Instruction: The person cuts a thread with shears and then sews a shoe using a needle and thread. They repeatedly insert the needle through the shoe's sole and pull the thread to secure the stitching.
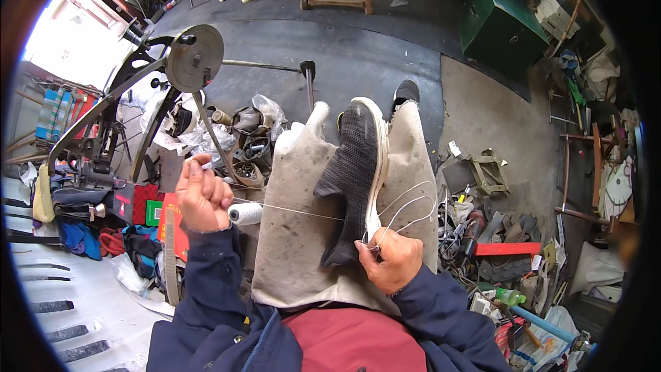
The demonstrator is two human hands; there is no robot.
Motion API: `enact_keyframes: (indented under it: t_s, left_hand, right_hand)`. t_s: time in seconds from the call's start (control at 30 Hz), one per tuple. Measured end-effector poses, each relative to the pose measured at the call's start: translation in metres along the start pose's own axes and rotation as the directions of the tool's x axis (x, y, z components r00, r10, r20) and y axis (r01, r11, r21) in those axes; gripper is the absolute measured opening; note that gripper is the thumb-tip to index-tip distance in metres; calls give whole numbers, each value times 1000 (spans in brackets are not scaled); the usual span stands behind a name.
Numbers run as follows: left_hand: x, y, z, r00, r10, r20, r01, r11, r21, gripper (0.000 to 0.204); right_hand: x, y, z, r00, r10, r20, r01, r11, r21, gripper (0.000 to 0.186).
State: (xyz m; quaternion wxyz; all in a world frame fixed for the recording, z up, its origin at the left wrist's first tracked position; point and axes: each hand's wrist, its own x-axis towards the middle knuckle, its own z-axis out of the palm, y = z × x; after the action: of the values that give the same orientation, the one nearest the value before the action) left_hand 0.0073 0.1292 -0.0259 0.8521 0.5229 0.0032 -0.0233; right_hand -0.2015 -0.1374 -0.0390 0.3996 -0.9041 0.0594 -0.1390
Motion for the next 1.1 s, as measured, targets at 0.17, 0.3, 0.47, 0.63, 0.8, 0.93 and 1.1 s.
enact_keyframes:
  t_s: [0.17, 0.3, 0.47, 0.63, 0.8, 0.93, 1.1]
  left_hand:
    - [7, -15, -25, 970, -227, 89, 230, 973, -20, 26]
    - [1, 3, -53, 965, -247, 89, 216, 940, 263, 35]
    - [-23, 26, -48, 993, -87, 77, -39, 380, 924, 19]
    - [-86, 2, 26, 963, -34, 268, -114, 847, 519, 41]
    - [-119, -35, 89, 776, -482, 407, 323, 858, 400, 53]
    - [-113, -41, 100, 613, -642, 461, 396, 754, 524, 44]
    - [-113, -43, 102, 624, -657, 423, 377, 728, 573, 32]
  right_hand:
    - [0, -4, -7, 998, 59, 15, -60, 992, 112, 23]
    - [-11, 21, -35, 973, 173, 156, -221, 894, 389, 15]
    - [-29, 110, -95, 773, 613, -163, -547, 775, 317, 21]
    - [-54, 103, -99, 881, 378, -286, -437, 881, -182, 34]
    - [-60, 9, -50, 962, 221, 159, -267, 880, 394, 53]
    - [-49, -7, -37, 981, 159, 114, -193, 889, 415, 51]
    - [-48, 0, -36, 977, 169, 133, -211, 879, 427, 51]
